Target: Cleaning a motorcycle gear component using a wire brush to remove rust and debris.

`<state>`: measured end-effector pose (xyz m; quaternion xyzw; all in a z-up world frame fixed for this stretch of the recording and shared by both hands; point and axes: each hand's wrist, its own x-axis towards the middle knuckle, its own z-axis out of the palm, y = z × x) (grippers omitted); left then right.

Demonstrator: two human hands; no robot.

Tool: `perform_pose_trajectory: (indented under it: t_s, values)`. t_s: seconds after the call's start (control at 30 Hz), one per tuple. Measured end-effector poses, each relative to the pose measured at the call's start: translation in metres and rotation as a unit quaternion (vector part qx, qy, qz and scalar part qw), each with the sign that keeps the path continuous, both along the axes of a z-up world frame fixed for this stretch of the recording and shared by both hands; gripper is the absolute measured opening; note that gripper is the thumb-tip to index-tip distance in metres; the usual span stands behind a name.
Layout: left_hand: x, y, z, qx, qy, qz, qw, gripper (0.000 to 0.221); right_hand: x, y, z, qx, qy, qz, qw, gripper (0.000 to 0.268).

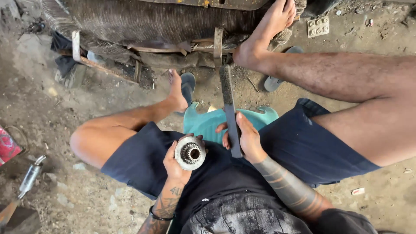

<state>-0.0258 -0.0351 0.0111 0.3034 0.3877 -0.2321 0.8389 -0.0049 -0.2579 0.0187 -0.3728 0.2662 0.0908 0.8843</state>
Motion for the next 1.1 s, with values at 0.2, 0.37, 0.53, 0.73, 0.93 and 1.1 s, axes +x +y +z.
perform_pose_trajectory:
  t_s: [0.2, 0.37, 0.53, 0.73, 0.93, 1.1]
  values:
    - [0.043, -0.018, -0.02, -0.058, -0.016, 0.039, 0.997, 0.064, 0.001, 0.018, 0.004, 0.0, -0.026, -0.009, 1.0, 0.052]
    - [0.086, -0.029, -0.014, 0.055, -0.112, 0.11, 0.986, 0.054, -0.003, 0.033, -0.011, -0.028, -0.093, 0.016, 0.995, 0.049]
    - [0.101, -0.053, 0.02, 0.082, -0.178, 0.172, 0.965, 0.044, -0.029, 0.049, -0.028, -0.161, -0.18, 0.051, 0.969, 0.048]
    - [0.09, -0.035, -0.011, -0.048, -0.028, 0.207, 0.977, 0.05, -0.034, 0.047, 0.007, -0.332, -0.31, 0.085, 0.887, 0.054]
    - [0.092, -0.04, 0.005, -0.201, -0.044, 0.189, 0.96, 0.057, -0.038, 0.037, 0.026, -0.56, -0.263, 0.114, 0.777, 0.067]
    - [0.092, -0.037, -0.021, -0.142, -0.11, 0.212, 0.961, 0.058, -0.043, 0.037, -0.02, -0.681, -0.137, 0.256, 0.672, 0.063]
